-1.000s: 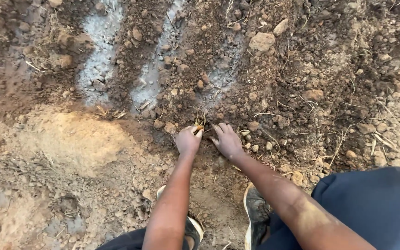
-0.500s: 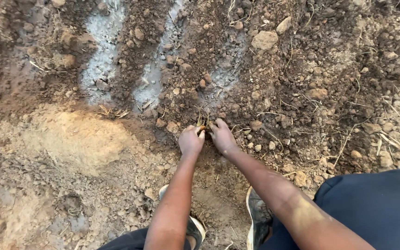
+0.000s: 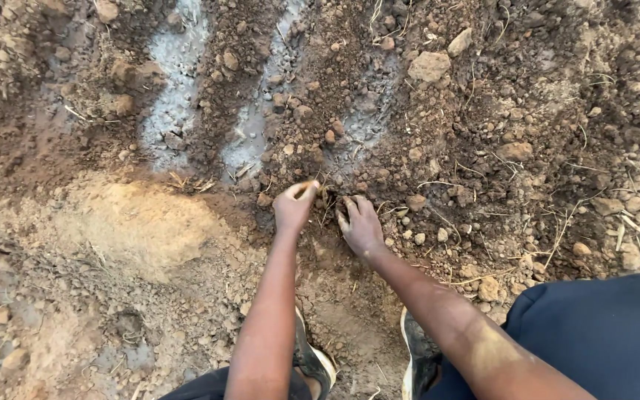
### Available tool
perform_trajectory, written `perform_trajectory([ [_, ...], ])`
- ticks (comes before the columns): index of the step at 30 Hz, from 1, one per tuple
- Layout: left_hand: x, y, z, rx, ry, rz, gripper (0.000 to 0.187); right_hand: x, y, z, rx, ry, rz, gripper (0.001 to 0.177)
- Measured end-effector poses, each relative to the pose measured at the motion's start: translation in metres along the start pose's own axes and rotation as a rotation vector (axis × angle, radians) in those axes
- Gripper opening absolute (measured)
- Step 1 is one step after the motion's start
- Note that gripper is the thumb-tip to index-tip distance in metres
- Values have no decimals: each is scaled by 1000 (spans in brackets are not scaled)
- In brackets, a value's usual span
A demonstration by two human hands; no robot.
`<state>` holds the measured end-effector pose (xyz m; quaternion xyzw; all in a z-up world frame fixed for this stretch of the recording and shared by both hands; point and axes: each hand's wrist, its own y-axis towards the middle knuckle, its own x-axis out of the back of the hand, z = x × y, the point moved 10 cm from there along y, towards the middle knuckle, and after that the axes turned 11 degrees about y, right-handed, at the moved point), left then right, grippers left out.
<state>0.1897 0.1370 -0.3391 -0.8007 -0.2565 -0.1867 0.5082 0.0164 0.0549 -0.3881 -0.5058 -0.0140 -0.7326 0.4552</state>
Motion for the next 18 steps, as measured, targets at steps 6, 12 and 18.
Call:
perform_trajectory([
  [6,63,0,-29,-149,-900,-194,45,4,7,16,38,40,19,54],
  [12,107,-9,-56,-180,-703,-144,85,27,10,3,-50,195,-80,39],
  [18,63,58,26,-155,-667,-116,59,34,10,8,29,219,-156,36],
])
